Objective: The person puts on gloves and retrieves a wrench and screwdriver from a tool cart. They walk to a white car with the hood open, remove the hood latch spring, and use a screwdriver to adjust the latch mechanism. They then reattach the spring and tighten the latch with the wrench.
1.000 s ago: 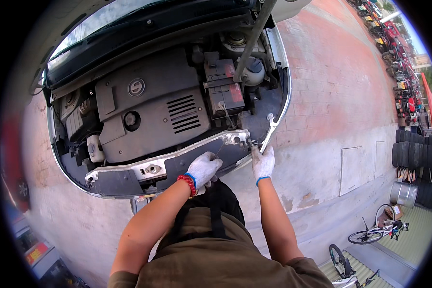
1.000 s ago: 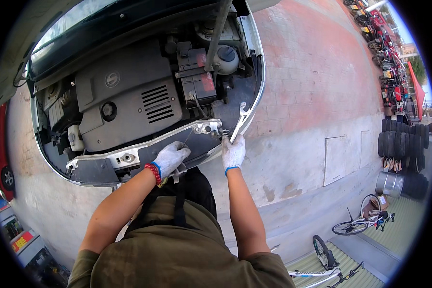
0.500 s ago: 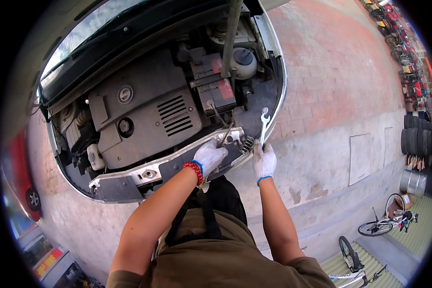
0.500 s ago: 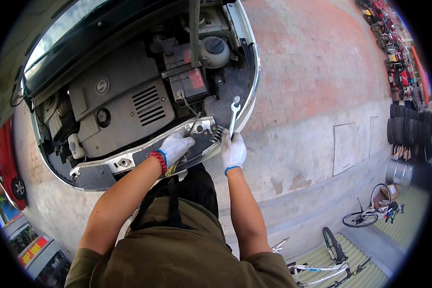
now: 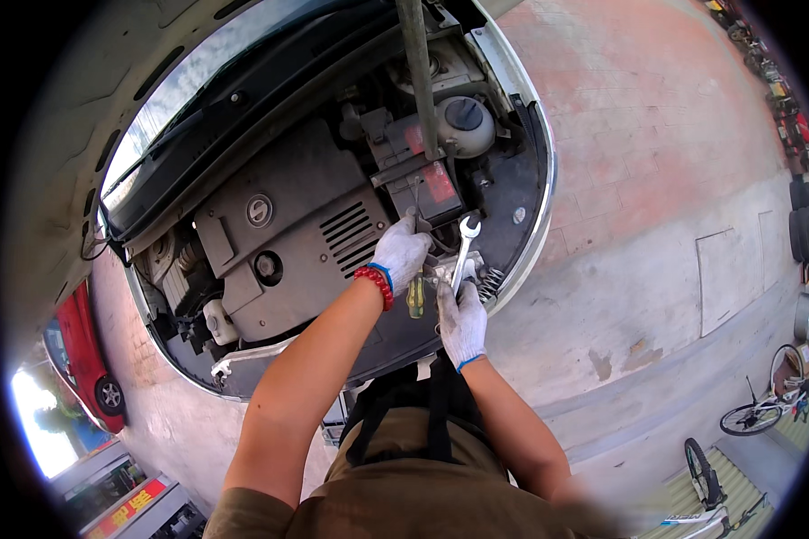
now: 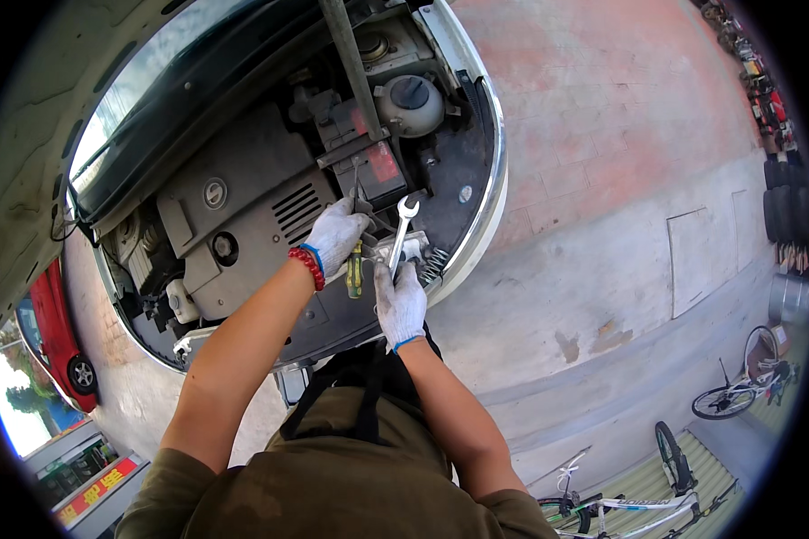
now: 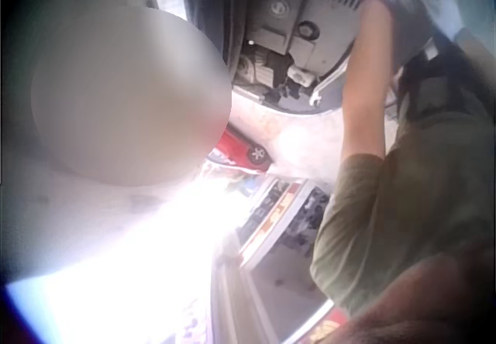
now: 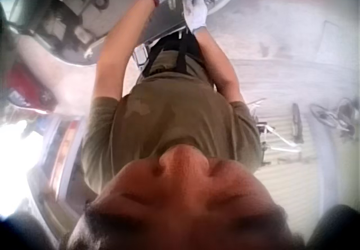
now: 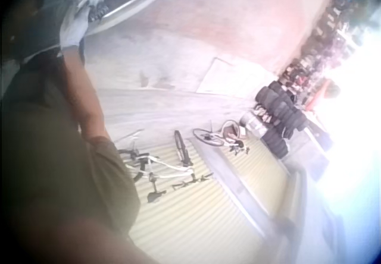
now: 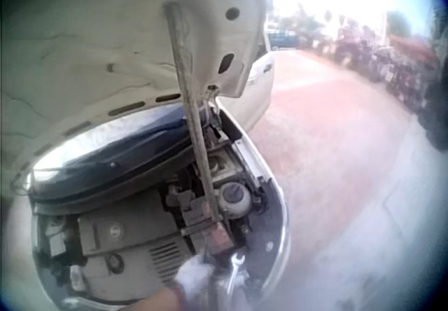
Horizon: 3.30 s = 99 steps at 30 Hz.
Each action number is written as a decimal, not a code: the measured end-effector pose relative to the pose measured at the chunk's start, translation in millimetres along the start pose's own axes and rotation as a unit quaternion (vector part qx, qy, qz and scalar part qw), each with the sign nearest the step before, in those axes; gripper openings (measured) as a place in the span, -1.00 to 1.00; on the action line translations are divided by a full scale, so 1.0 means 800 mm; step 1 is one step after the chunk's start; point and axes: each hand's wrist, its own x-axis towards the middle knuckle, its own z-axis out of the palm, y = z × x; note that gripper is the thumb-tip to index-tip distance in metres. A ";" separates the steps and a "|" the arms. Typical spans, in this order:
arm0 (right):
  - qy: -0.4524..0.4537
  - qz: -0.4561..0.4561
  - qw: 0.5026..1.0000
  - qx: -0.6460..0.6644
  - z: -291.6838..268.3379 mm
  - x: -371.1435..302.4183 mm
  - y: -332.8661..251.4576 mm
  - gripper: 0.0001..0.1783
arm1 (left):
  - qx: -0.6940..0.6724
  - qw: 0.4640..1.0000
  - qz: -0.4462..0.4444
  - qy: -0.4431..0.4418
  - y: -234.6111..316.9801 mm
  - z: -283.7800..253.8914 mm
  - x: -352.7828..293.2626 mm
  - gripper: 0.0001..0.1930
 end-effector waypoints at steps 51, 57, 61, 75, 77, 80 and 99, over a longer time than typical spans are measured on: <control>-0.554 -0.311 0.717 0.286 0.159 -0.268 -0.709 -0.53 | 0.072 0.764 0.447 0.460 0.003 -0.335 -0.528 -0.54; -0.625 -0.219 0.681 0.313 0.193 -0.259 -0.730 -0.59 | 0.093 0.741 0.484 0.456 0.010 -0.346 -0.549 -0.58; -0.567 -0.228 0.723 0.323 0.202 -0.270 -0.728 -0.61 | 0.135 0.640 0.514 0.555 0.077 -0.374 -0.557 -0.61; -0.688 -0.179 0.592 0.379 0.225 -0.244 -0.730 -0.64 | 0.202 0.585 0.302 0.725 0.216 -0.406 -0.515 -0.49; -0.721 -0.146 0.551 0.394 0.225 -0.247 -0.729 -0.63 | 0.172 0.588 0.294 0.733 0.219 -0.409 -0.515 -0.61; -0.733 -0.132 0.540 0.391 0.221 -0.239 -0.723 -0.67 | 0.121 0.580 0.372 0.714 0.215 -0.418 -0.498 -0.55; -0.720 -0.225 0.557 0.347 0.224 -0.236 -0.722 -0.64 | 0.150 0.595 0.275 0.740 0.213 -0.399 -0.488 -0.57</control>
